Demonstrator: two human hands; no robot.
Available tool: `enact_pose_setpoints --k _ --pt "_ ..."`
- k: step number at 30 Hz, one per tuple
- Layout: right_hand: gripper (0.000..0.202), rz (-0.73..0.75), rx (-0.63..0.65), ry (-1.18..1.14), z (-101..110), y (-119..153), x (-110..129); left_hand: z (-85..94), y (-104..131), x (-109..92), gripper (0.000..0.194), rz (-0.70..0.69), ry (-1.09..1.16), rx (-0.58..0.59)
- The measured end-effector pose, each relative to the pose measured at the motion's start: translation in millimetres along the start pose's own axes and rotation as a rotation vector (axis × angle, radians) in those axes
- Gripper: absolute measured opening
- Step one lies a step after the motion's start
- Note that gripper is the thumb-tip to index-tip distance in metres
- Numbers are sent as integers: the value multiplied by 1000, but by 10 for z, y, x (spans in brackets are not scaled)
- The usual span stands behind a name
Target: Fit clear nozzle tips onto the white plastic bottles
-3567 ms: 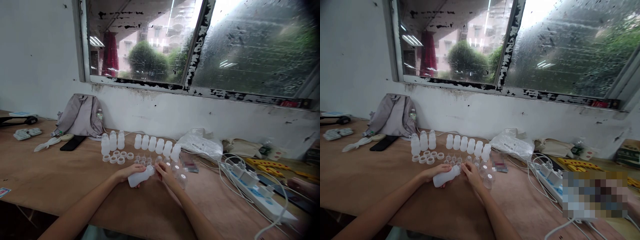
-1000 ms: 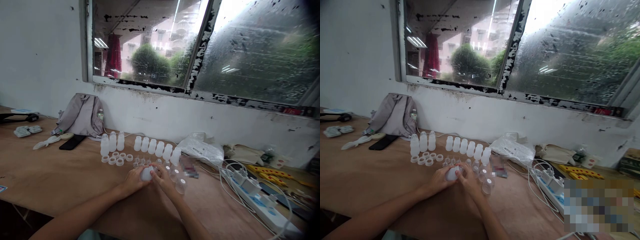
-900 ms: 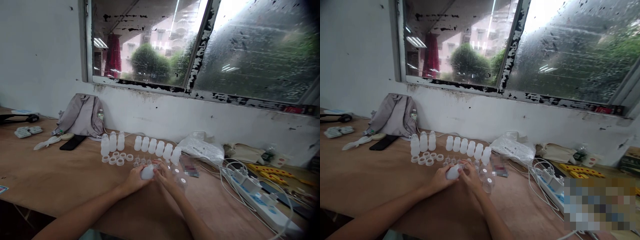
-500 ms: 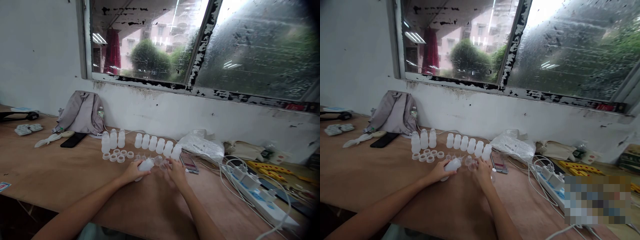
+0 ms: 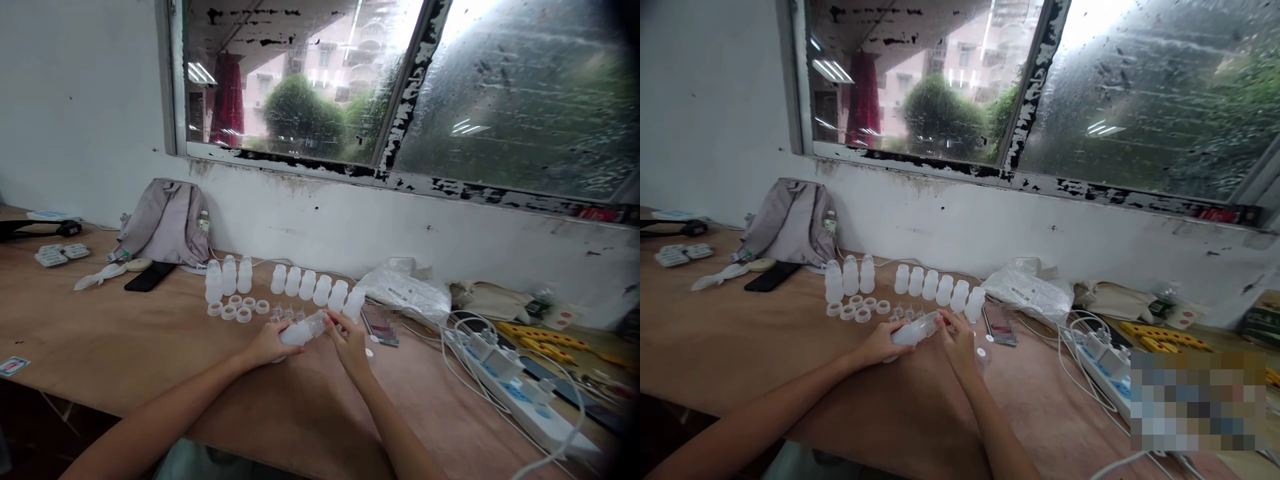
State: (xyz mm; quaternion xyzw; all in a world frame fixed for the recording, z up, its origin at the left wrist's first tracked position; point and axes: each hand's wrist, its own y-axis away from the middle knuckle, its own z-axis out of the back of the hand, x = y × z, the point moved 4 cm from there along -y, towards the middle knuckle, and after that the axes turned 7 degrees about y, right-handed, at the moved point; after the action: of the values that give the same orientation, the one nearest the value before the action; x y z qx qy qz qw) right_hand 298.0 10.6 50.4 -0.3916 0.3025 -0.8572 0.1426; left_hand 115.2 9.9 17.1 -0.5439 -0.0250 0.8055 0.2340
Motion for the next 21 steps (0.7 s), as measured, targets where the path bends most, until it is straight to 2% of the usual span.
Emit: enact_pose_setpoints --k 9,13,17,21 --pt "30 -95 -3 -41 -59 37 7 -21 16 -14 47 -14 5 -1" --pt "26 -158 56 -164 -152 75 -26 -28 21 -10 50 -1 -3 2" --pt "23 -248 55 -350 -270 134 -83 -35 35 -12 49 -34 -62 -34" --pt "24 -252 44 -380 -318 164 -49 -52 37 -4 47 -60 -126 -49"
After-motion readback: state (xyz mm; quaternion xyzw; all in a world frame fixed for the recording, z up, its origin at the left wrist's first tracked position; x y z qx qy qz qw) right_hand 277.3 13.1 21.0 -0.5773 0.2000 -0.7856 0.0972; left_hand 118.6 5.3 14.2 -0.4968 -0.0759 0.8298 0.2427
